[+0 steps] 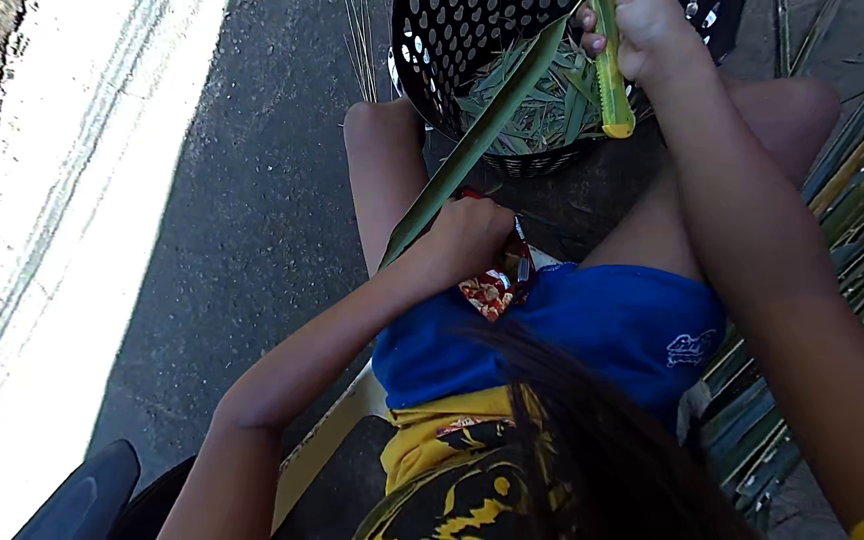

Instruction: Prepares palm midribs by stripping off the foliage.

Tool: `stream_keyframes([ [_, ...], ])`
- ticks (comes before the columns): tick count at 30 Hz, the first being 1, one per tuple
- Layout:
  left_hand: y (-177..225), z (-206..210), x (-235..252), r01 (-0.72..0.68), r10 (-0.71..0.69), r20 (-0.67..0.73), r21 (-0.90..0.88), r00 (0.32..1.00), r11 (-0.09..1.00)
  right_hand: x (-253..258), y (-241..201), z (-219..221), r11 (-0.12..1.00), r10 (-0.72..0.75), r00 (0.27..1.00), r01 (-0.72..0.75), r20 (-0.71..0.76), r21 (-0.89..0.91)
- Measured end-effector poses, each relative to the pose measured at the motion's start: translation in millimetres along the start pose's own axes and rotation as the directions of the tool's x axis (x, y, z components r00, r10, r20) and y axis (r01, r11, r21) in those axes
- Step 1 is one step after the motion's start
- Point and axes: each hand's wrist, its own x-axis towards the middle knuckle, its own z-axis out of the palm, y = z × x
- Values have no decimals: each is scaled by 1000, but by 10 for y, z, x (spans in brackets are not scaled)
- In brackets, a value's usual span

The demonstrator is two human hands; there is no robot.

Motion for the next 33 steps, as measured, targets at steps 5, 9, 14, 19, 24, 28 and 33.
stream_keyframes([
  [5, -145, 56, -77, -89, 64, -186, -126, 980, 988, 11, 19, -24, 1000, -8, 1000, 7, -10, -30],
  [9, -301, -2, -129, -202, 99, -336, -286, 937, 937, -6, 31, -37, 997, -6, 1000, 5, -11, -81],
  [14, -442, -137, -123, -229, 100, -307, -421, 946, 878, -20, 58, -17, 991, 2, 1000, -4, -17, -133],
  [19, -554, -134, -101, -312, 136, -356, -502, 925, 807, -25, 63, -2, 989, 13, 999, -18, -30, -146],
  [24, -586, -131, -94, -360, 159, -385, -534, 909, 765, 8, 62, -12, 988, 28, 999, -33, -33, -149],
  [28, -576, -62, -62, -547, 202, -584, -506, 786, 667, 11, 82, -22, 989, 37, 999, -41, -31, -140],
  [33, -167, -27, -79, -621, 196, -971, 237, -135, 747, -12, 71, 39, 991, 46, 998, -51, -43, -125],
])
